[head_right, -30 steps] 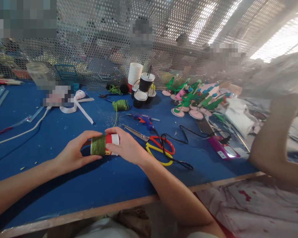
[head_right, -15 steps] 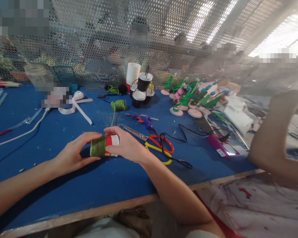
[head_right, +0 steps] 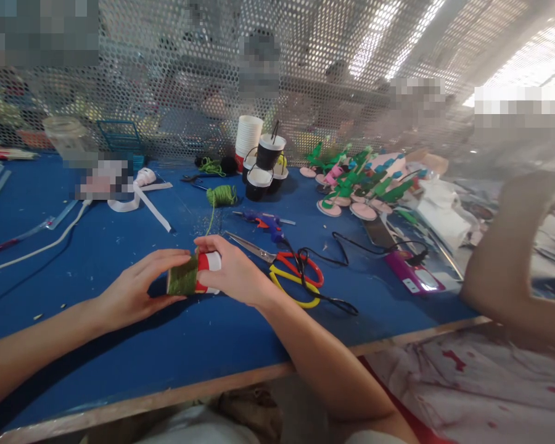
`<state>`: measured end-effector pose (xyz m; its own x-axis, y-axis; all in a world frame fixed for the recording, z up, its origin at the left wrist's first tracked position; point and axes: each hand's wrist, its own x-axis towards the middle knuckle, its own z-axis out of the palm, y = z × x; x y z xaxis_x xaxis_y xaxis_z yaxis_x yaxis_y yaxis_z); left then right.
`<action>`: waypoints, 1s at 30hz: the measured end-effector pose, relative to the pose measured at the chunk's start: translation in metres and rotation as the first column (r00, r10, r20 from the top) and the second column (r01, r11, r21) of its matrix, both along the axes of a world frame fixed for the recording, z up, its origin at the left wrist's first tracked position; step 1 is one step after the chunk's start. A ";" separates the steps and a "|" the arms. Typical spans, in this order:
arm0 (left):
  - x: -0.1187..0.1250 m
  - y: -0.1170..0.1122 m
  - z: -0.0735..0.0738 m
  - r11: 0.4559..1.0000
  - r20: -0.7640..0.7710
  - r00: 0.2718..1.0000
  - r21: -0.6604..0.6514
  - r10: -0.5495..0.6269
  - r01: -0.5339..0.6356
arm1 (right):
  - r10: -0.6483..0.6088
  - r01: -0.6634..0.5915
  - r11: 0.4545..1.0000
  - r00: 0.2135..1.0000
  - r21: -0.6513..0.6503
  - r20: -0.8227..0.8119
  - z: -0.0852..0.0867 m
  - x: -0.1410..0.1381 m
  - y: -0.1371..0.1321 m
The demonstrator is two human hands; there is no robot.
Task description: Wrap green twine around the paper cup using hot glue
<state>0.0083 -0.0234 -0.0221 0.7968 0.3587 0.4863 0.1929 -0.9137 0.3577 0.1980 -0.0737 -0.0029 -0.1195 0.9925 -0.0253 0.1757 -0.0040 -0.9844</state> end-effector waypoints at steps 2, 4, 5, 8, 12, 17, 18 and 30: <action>0.000 0.000 0.000 1.000 0.005 1.000 0.010 -0.010 0.010 | 0.005 -0.005 1.000 1.000 0.005 -0.001 0.000 0.000 0.000; 0.000 0.001 0.000 1.000 0.011 1.000 0.013 -0.016 0.016 | 0.014 -0.014 1.000 1.000 0.009 -0.001 0.001 0.001 0.000; 0.000 0.001 0.000 1.000 0.011 1.000 0.009 -0.015 0.014 | 0.019 -0.019 1.000 1.000 0.012 -0.001 0.001 0.002 0.000; 0.000 0.002 0.000 1.000 0.005 1.000 -0.008 -0.017 0.017 | 0.025 -0.026 0.999 1.000 0.031 0.004 0.002 0.005 0.000; 0.000 0.003 0.000 0.999 0.011 0.999 -0.007 -0.046 0.046 | 0.020 -0.021 0.999 1.000 0.046 0.011 0.002 0.006 0.001; 0.000 0.002 -0.001 0.997 0.018 0.997 0.029 -0.071 0.070 | 0.019 -0.021 0.997 0.999 0.073 0.029 -0.001 0.006 0.001; -0.001 0.002 0.000 0.997 0.018 0.997 0.034 -0.075 0.074 | 0.019 -0.021 0.997 0.999 0.075 0.028 -0.001 0.006 0.001; -0.002 0.004 -0.006 0.976 -0.035 0.999 -0.216 0.019 -0.026 | -0.066 0.061 0.989 0.997 0.138 0.029 -0.001 0.000 0.001</action>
<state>0.0062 -0.0196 -0.0279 0.8012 0.4709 0.3692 0.2275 -0.8104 0.5399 0.1981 -0.0729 -0.0036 -0.0573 0.9924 0.1085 0.2127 0.1183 -0.9699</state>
